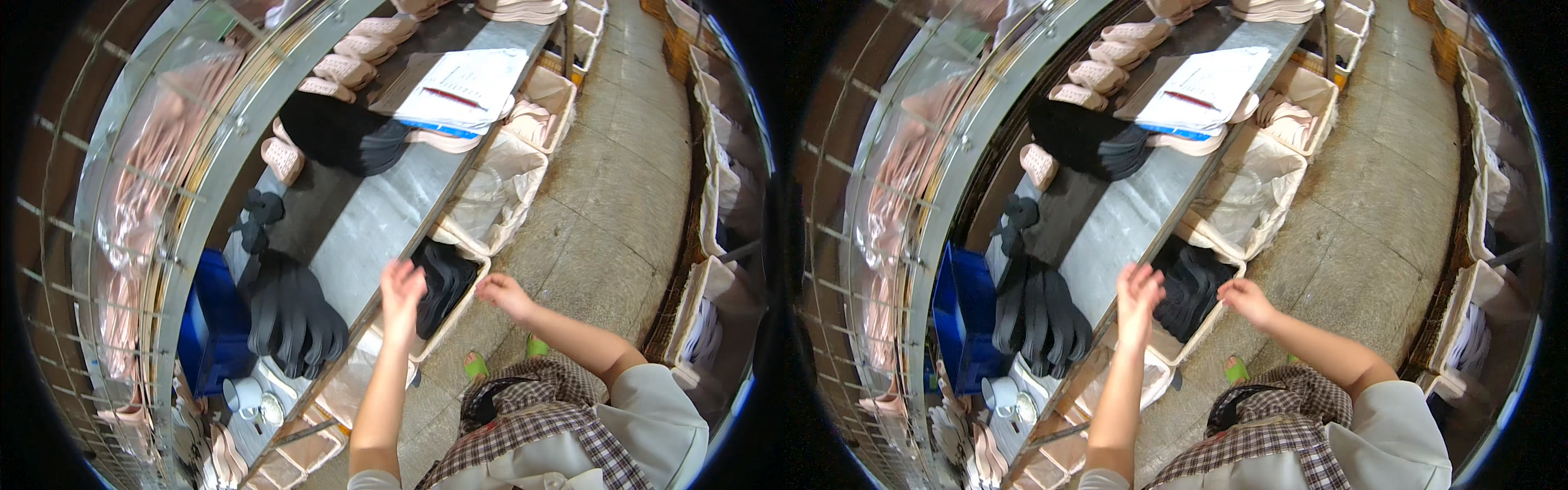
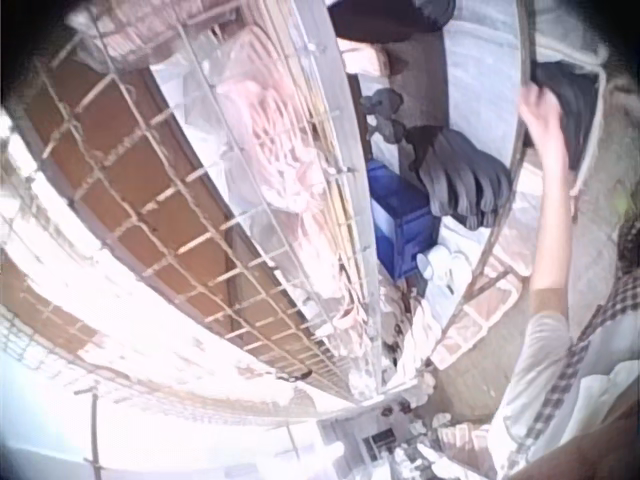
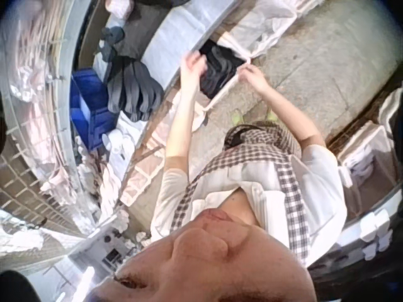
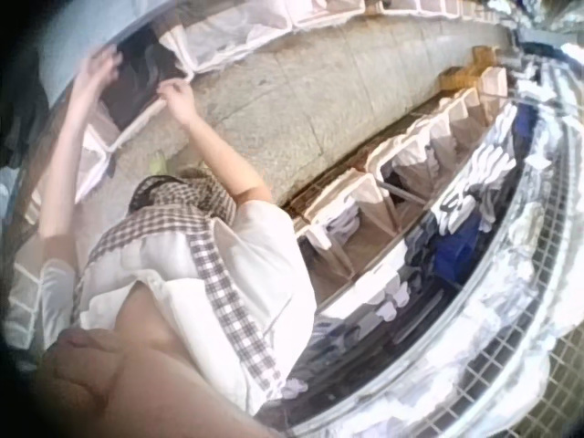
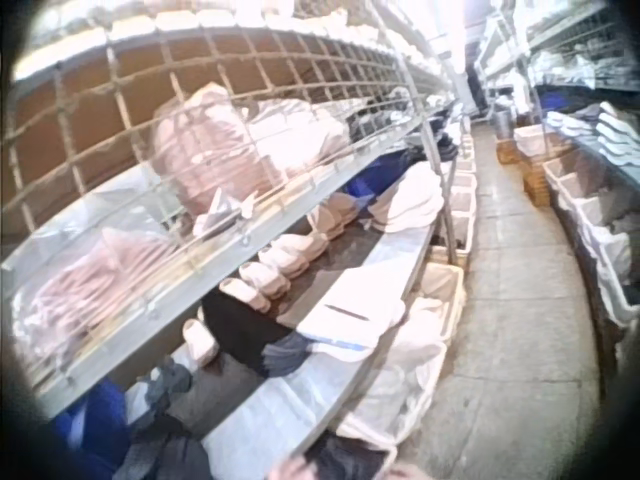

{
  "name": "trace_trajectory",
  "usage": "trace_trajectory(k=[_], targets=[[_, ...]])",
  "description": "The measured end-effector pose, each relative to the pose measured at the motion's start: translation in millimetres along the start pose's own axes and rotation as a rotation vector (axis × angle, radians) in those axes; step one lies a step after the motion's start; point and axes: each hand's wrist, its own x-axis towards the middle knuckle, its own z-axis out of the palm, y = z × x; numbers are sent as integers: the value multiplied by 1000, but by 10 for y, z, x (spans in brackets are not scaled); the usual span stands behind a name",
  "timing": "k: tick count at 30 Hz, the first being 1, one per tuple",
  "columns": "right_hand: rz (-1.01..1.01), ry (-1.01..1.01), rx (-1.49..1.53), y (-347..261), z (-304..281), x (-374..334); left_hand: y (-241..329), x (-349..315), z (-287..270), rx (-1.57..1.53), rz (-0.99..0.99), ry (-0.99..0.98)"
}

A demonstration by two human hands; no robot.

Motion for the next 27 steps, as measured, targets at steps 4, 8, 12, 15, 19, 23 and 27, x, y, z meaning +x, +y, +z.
trace_trajectory(k=[4,8,12,15,19,23,27], targets=[[73,-10,9,279,-109,-407,364,1183,603,-389,-44,117],[91,52,58,663,-372,-789,455,2138,945,-597,-313,180],[65,191,104,932,-724,-1093,401,2372,1229,-510,-90,460],[78,265,74,973,-931,-1238,515,2343,1312,-580,3,526],[105,334,94,887,-1086,-1320,604,2214,1168,-689,127,636],[108,327,98,838,-1159,-1278,483,2104,697,-641,147,669],[72,274,72,936,-1160,-1175,422,2228,94,-767,-13,368]])
